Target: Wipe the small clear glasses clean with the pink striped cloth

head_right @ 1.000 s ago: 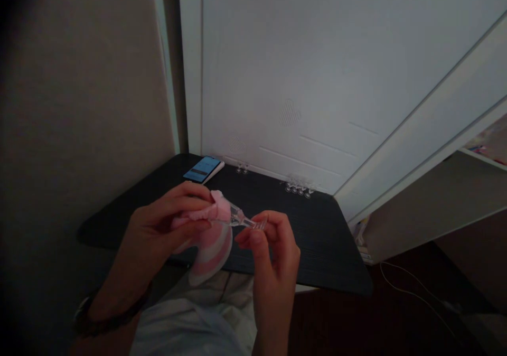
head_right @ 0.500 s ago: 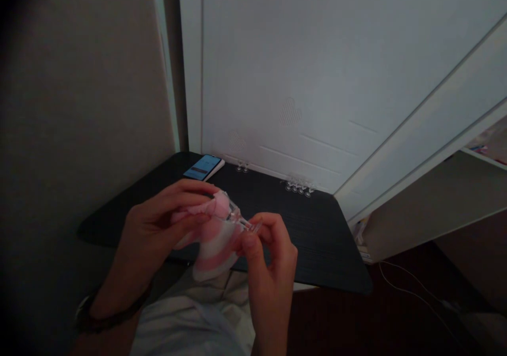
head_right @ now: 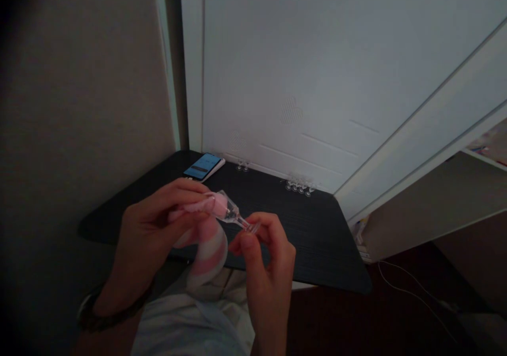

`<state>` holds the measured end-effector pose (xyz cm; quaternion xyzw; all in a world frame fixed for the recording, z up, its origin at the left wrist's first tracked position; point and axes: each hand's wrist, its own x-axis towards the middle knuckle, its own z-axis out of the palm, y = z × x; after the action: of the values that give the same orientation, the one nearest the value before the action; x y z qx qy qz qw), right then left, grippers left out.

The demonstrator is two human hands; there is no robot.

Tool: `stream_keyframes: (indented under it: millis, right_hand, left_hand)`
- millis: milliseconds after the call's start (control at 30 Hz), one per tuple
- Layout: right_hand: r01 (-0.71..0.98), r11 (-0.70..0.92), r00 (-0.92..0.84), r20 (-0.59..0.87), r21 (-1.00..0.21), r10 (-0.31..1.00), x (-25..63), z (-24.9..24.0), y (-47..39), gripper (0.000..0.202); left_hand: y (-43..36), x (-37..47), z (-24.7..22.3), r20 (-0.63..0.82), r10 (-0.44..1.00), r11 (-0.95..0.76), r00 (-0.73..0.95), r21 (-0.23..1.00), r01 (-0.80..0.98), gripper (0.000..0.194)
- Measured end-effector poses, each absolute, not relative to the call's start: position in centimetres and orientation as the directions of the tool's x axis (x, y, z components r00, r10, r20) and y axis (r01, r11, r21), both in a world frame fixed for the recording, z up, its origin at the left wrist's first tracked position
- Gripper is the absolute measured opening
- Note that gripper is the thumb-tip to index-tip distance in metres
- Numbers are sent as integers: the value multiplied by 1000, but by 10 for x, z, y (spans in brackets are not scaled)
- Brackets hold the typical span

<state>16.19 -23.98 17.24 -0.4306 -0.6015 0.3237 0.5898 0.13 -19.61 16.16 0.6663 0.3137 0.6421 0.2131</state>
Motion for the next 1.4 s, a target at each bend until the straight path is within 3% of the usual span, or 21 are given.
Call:
stream_keyframes:
  millis: [200, 433, 633, 767, 967, 1133, 1400]
  right_hand:
    - [136, 401, 61, 412, -906, 909, 158, 173, -239, 16]
    - [183, 409, 87, 429, -894, 899, 160, 172, -241, 16]
    - [154, 440, 85, 456, -884, 886, 162, 171, -238, 17]
    - [141, 455, 121, 471, -879, 874, 157, 171, -238, 17]
    - [202, 500, 108, 527, -842, 843, 157, 169, -238, 37]
    - [284, 568, 103, 614, -772, 783, 155, 165, -234, 24]
    - [235, 454, 167, 495, -860, 853, 161, 169, -240, 32]
  left_hand:
    - [-201, -2, 165, 648, 751, -622, -126, 759, 195, 28]
    - [-196, 3, 164, 628, 777, -614, -29, 768, 184, 8]
    - [-199, 3, 167, 644, 764, -634, 19, 746, 202, 8]
    - [-198, -1, 168, 654, 755, -627, -47, 741, 240, 6]
    - [-192, 3, 163, 612, 783, -577, -113, 782, 237, 8]
    - [-196, 4, 163, 613, 781, -579, -120, 783, 226, 7]
    - [-202, 2, 169, 673, 739, -649, -13, 718, 253, 15]
